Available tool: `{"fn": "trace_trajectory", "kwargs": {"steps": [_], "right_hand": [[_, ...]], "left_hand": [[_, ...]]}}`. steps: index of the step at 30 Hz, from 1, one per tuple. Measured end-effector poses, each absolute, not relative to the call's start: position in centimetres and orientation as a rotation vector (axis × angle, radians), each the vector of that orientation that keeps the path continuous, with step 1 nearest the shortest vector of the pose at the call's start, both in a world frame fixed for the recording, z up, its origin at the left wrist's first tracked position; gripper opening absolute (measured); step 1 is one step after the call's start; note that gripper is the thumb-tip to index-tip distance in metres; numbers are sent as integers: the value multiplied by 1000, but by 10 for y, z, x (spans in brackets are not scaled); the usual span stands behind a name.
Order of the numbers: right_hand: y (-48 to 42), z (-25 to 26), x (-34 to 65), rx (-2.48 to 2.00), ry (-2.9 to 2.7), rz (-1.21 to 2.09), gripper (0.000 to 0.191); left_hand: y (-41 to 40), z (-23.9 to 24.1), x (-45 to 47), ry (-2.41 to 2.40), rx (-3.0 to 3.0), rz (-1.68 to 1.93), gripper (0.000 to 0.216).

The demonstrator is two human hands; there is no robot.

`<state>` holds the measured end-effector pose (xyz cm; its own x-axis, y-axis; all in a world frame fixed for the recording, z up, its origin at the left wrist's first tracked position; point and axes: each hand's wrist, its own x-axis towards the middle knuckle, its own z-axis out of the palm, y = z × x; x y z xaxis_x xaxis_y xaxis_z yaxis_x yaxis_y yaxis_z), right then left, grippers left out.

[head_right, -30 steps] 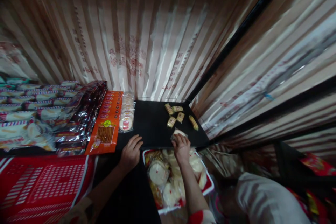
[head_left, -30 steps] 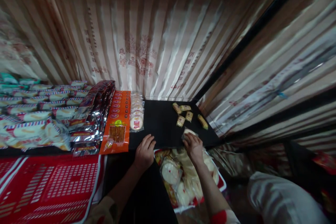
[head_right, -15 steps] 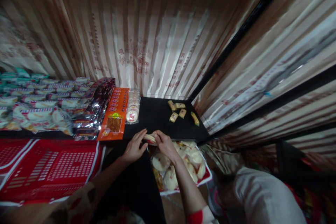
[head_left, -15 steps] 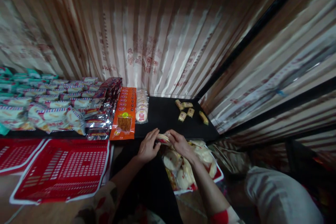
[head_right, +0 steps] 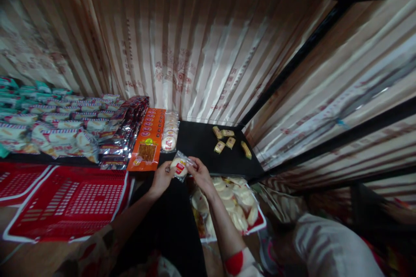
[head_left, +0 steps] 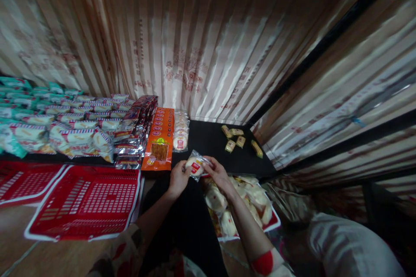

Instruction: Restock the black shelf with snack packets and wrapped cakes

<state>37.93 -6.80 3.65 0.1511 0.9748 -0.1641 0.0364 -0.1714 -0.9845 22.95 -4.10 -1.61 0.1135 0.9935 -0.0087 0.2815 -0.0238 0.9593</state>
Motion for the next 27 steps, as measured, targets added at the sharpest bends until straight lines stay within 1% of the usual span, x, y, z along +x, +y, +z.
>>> {"fn": "trace_trajectory", "kwargs": {"steps": [3,8,11,14,16,21,27], "right_hand": [[-66,24,372,-1393,-902,1220,54],[-56,5,366,-1420,-908,1206,45],[-41,0,366,-1439,-996,1138,40],[-19,-3,364,-1470,-1066,1082,38],[-5,-5,361,-1488,-1117,1068,35],[21,-16,350,-1580,-1227,1020,25],[38,-26,352,-1768,-1321,821,17]], "left_hand": [[-40,-21,234,1345,1324,964,17],[-35,-26,236,1372,1198,946,20],[-33,-22,234,1478,1322,994,24],[-34,-13,231,1649,1545,1123,38],[-36,-7,229,1717,1692,1168,42],[-34,-3,226,1711,1949,1071,43],[-21,-14,226,1663,2076,917,48]]}}
